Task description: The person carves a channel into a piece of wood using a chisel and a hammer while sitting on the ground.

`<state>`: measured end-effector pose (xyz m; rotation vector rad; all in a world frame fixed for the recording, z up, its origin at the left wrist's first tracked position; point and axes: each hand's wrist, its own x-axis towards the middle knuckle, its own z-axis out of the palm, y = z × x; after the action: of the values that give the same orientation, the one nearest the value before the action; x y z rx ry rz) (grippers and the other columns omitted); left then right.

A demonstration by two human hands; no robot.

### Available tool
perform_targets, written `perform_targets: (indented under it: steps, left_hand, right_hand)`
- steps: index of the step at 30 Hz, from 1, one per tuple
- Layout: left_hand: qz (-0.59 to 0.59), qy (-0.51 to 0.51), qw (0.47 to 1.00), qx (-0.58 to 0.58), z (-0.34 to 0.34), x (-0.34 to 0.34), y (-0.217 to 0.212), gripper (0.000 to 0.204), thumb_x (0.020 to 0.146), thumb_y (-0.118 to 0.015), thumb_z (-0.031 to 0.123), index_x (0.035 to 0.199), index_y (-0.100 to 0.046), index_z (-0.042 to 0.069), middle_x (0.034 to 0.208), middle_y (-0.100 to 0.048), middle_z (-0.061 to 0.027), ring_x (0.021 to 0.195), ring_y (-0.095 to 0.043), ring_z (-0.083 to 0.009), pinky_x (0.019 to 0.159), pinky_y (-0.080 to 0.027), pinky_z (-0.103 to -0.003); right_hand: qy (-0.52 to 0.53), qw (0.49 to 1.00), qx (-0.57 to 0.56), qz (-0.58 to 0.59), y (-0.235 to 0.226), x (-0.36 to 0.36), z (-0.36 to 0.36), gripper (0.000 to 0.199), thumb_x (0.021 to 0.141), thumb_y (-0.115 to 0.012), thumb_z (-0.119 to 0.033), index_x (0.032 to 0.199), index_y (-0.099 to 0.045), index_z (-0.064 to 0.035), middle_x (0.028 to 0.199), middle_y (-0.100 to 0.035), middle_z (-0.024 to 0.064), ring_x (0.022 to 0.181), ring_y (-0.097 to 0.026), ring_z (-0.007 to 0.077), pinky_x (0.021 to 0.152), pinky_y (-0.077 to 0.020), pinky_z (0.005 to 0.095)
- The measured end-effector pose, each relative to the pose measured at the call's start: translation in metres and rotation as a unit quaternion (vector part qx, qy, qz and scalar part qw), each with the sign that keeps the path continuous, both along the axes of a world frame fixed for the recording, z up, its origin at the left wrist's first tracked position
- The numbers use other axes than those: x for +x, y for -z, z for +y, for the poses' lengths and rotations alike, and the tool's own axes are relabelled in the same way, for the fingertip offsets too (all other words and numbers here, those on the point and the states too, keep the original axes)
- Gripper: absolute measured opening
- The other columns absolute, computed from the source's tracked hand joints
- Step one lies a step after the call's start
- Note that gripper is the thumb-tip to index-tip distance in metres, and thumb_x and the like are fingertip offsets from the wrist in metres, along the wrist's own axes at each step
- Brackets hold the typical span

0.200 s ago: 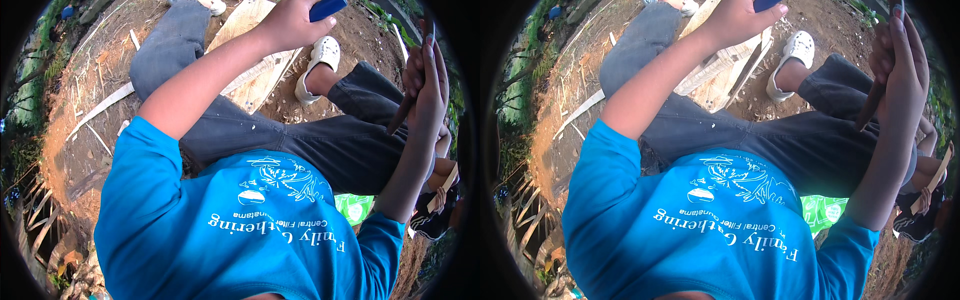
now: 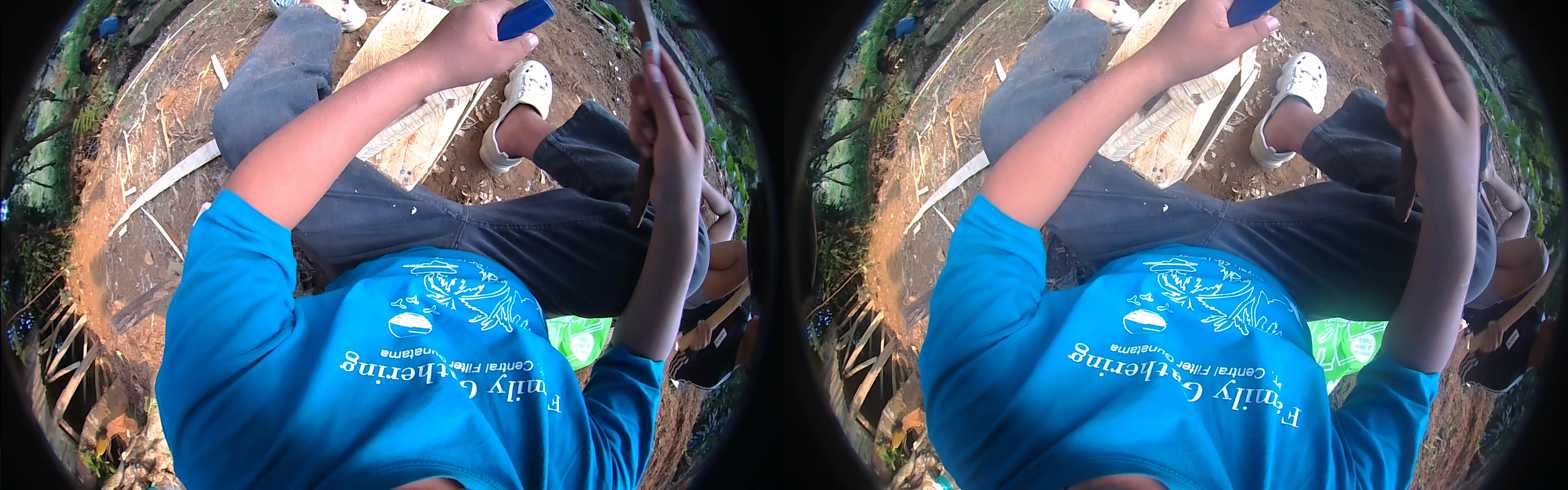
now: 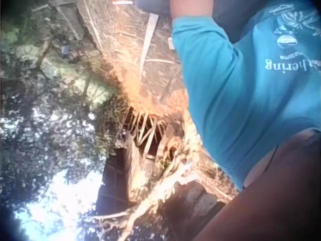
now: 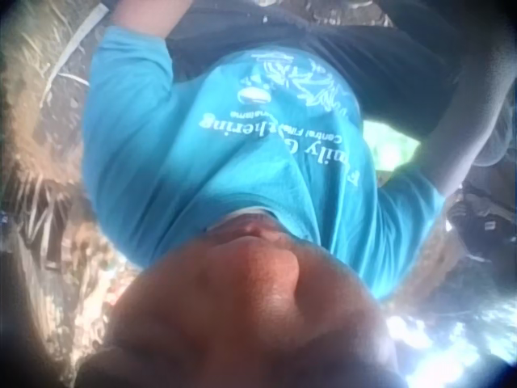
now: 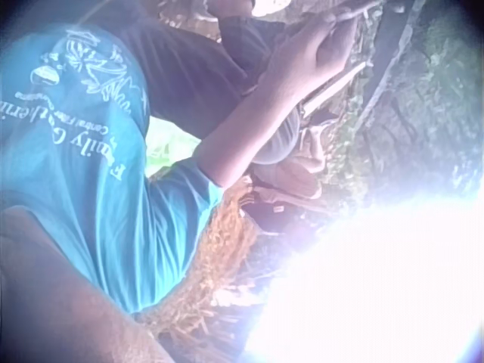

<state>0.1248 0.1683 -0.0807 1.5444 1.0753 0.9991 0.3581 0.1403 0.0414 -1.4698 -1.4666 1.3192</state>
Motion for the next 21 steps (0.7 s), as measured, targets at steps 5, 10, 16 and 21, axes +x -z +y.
perform_targets:
  steps: [5,10,16,21]
  left_hand:
    - [0.056,0.020,0.998,-0.022,0.004,0.007,-0.003,0.027,0.093,-0.066,0.026,0.101,-0.063,0.000,0.081,-0.067,-0.0169,0.077,-0.068,-0.0299,0.073,-0.052,-0.040]
    - [0.062,-0.011,0.998,0.018,-0.001,0.002,0.018,0.032,0.093,-0.071,0.033,0.100,-0.065,0.002,0.078,-0.069,-0.0127,0.077,-0.071,-0.0234,0.071,-0.055,-0.038]
    - [0.096,0.007,0.995,-0.034,-0.008,-0.001,0.005,0.042,0.091,-0.068,0.032,0.115,-0.064,-0.002,0.095,-0.073,-0.0183,0.091,-0.072,-0.0283,0.082,-0.054,-0.037]
    - [0.083,0.020,0.994,-0.071,-0.010,-0.004,0.005,0.040,0.091,-0.068,0.030,0.114,-0.065,-0.002,0.097,-0.073,-0.0193,0.094,-0.072,-0.0302,0.083,-0.054,-0.038]
  right_hand:
    - [0.015,0.997,-0.025,-0.066,0.003,-0.008,-0.010,0.044,0.108,-0.052,-0.022,0.148,-0.048,-0.0038,0.083,-0.048,-0.0042,0.054,-0.038,-0.0006,0.045,-0.0302,0.0155]
    - [0.021,0.996,0.071,0.055,0.003,0.002,0.003,0.049,0.105,-0.058,-0.031,0.146,-0.053,-0.0046,0.074,-0.049,-0.0060,0.057,-0.040,-0.0014,0.047,-0.0312,0.0165]
    - [0.011,0.999,-0.037,0.015,0.007,0.017,-0.002,0.046,0.107,-0.056,-0.027,0.147,-0.050,-0.0070,0.080,-0.052,-0.0051,0.055,-0.041,-0.0020,0.045,-0.0311,0.0140]
    - [0.037,0.989,-0.084,-0.114,0.016,-0.002,-0.015,0.047,0.107,-0.053,-0.028,0.148,-0.048,-0.0046,0.078,-0.050,-0.0058,0.054,-0.039,-0.0029,0.044,-0.0300,0.0144]
